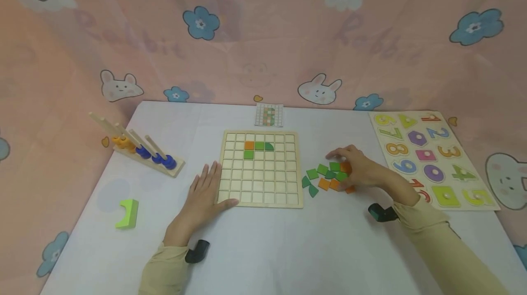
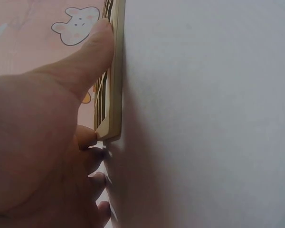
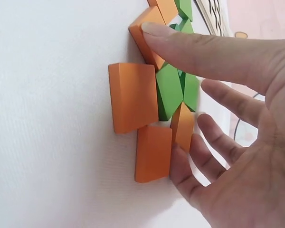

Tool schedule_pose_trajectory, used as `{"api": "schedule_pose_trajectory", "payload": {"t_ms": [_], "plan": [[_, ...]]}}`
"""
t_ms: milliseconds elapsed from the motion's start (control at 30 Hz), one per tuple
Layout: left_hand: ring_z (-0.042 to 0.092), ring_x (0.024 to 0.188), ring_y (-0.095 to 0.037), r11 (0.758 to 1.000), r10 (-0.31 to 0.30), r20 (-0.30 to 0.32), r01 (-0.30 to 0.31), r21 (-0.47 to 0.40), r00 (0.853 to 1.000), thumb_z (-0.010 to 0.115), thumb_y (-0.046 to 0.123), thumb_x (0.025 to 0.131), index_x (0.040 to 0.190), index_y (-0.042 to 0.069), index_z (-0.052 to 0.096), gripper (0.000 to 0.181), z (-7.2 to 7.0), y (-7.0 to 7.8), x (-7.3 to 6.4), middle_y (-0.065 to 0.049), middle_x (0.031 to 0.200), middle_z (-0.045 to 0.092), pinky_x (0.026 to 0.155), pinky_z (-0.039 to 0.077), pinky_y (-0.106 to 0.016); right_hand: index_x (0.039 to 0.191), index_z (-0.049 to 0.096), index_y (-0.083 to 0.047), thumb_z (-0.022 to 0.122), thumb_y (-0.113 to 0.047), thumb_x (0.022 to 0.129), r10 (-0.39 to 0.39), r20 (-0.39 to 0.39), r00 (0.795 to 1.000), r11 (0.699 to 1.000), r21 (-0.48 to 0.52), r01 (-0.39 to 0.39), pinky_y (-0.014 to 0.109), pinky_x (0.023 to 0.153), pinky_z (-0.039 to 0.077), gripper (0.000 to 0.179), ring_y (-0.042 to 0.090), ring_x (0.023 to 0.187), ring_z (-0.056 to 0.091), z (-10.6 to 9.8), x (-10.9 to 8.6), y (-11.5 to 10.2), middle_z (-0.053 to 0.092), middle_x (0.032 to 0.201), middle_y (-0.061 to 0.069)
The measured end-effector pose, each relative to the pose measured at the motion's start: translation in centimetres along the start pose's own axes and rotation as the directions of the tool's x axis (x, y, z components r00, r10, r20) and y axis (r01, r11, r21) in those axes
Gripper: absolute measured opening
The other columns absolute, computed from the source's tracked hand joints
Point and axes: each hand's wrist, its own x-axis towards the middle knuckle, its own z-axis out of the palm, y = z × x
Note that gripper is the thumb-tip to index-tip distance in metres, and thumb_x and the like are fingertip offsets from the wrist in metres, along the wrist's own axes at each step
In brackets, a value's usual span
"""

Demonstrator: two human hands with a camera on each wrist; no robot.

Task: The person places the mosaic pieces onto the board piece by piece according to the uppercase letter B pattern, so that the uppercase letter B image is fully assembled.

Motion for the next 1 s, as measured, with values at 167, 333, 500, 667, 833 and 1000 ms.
{"api": "schedule_pose_trajectory", "payload": {"t_ms": [167, 333, 500, 667, 833, 1000], "plan": [[-0.007, 0.166, -0.040, 1.000, 0.009, -0.018, -0.009, -0.013, 1.000, 0.072, 0.048, 0.098, 0.170, 0.001, 0.005, 0.109, -0.02, 0.00, -0.05, -0.017, 0.179, 0.000, 0.133, -0.001, -0.063, 0.142, 0.058, -0.006, 0.088, -0.003, 0.083, -0.032, -0.020, 0.999, 0.999, 0.011, 0.032, 0.069, 0.113, 0.045, 0.066, 0.047, 0.126, 0.047, 0.15, -0.02, -0.05, 0.047, 0.139, 0.026], [-0.006, 0.166, -0.040, 1.000, 0.008, -0.018, -0.008, -0.013, 1.000, 0.072, 0.050, 0.098, 0.169, 0.001, 0.005, 0.109, -0.06, 0.02, -0.06, -0.017, 0.179, 0.001, 0.133, 0.000, -0.064, 0.139, 0.059, -0.004, 0.088, -0.004, 0.084, -0.030, -0.046, 0.998, 1.000, -0.001, 0.030, 0.064, 0.108, 0.050, 0.062, 0.044, 0.121, 0.052, 0.32, 0.13, -0.16, 0.053, 0.133, 0.025], [-0.005, 0.166, -0.041, 1.000, 0.012, -0.023, -0.012, -0.009, 1.000, 0.073, 0.048, 0.098, 0.169, 0.000, 0.007, 0.109, 0.00, 0.03, -0.03, -0.018, 0.179, 0.002, 0.133, 0.000, -0.064, 0.136, 0.061, -0.001, 0.089, -0.006, 0.083, -0.026, -0.089, 0.996, 1.000, -0.018, 0.024, 0.059, 0.102, 0.053, 0.060, 0.041, 0.114, 0.055, 0.42, 0.23, -0.41, 0.059, 0.128, 0.025], [-0.008, 0.166, -0.040, 1.000, 0.007, -0.005, -0.007, -0.009, 1.000, 0.072, 0.048, 0.099, 0.169, 0.001, 0.004, 0.109, 0.05, -0.10, 0.04, -0.016, 0.179, -0.002, 0.133, -0.002, -0.062, 0.134, 0.062, 0.001, 0.087, -0.004, 0.085, -0.020, -0.117, 0.993, 1.000, -0.021, 0.017, 0.052, 0.098, 0.054, 0.056, 0.036, 0.108, 0.056, 0.42, 0.24, -0.48, 0.063, 0.119, 0.022], [-0.013, 0.166, -0.037, 1.000, -0.003, 0.022, 0.003, -0.013, 1.000, 0.070, 0.050, 0.100, 0.170, 0.003, -0.001, 0.110, 0.03, -0.20, 0.10, -0.013, 0.179, -0.006, 0.134, -0.006, -0.060, 0.130, 0.064, 0.002, 0.087, -0.004, 0.084, -0.018, -0.126, 0.992, 0.999, -0.033, 0.014, 0.046, 0.092, 0.052, 0.052, 0.034, 0.103, 0.055, 0.29, 0.30, -0.45, 0.063, 0.112, 0.019], [-0.008, 0.166, -0.040, 1.000, 0.012, -0.008, -0.013, -0.020, 1.000, 0.072, 0.049, 0.099, 0.170, 0.001, 0.004, 0.109, 0.03, -0.17, -0.03, -0.016, 0.179, -0.001, 0.133, -0.002, -0.063, 0.123, 0.065, 0.003, 0.084, 0.001, 0.085, -0.011, -0.154, 0.988, 1.000, -0.011, 0.009, 0.034, 0.078, 0.049, 0.042, 0.027, 0.092, 0.054, -0.01, 0.30, -0.34, 0.061, 0.098, 0.013]]}}
